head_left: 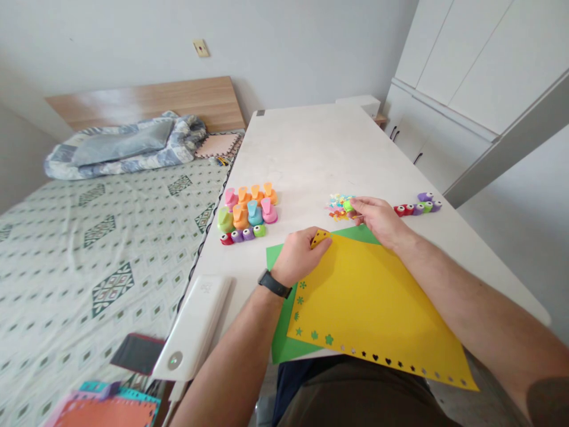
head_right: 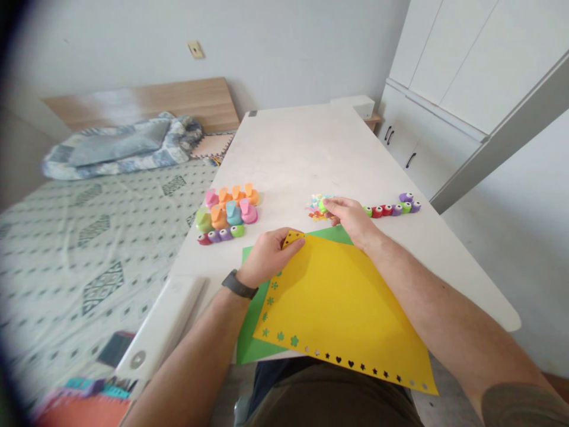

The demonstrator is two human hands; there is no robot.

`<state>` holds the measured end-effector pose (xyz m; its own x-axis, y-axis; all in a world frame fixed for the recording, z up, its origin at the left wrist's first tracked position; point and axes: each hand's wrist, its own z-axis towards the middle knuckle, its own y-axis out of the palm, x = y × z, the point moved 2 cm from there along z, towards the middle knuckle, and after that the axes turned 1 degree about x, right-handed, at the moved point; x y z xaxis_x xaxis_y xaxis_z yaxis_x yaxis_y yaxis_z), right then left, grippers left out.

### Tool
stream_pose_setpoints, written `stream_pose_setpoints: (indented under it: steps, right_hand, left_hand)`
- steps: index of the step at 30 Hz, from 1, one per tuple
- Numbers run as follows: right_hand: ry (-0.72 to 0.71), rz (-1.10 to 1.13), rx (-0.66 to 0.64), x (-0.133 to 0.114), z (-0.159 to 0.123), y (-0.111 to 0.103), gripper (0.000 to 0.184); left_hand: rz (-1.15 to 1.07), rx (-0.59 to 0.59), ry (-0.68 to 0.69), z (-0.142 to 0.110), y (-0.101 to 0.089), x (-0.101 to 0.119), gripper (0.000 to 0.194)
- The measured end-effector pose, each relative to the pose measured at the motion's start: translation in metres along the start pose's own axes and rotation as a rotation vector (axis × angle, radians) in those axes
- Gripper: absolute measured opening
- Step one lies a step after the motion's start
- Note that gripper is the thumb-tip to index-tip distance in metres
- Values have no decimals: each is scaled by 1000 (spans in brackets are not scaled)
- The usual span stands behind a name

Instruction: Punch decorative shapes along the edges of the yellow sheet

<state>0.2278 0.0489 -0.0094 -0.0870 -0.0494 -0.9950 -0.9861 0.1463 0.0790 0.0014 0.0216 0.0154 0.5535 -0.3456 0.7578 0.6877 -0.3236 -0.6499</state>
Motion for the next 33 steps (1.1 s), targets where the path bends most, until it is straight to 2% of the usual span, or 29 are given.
stream_pose_setpoints:
  steps: [6, 13, 17, 24, 28, 33]
  right_hand:
    - [-7, -29, 33, -1, 0, -1, 36]
    - [-103, -258, -12, -12, -10, 4, 38]
    - [-98, -232, -11, -10, -10, 6, 49]
    - [-119, -267, -44, -6, -7, 9, 45]
    - [-185, -370, -165, -16, 1, 32, 35]
    - [-300, -624, -332, -42, 9, 91, 20]
  left_hand:
    - [8, 15, 1, -1, -2, 0, 28]
    - [-8, 21, -4, 0, -2, -2, 27]
    - [-26, 30, -6, 0, -1, -5, 26]
    - [-41, 40, -29, -1, -2, -7, 27]
    - [-36, 42, -30, -1, -1, -8, 25]
    - [28, 62, -19, 0, 2, -12, 26]
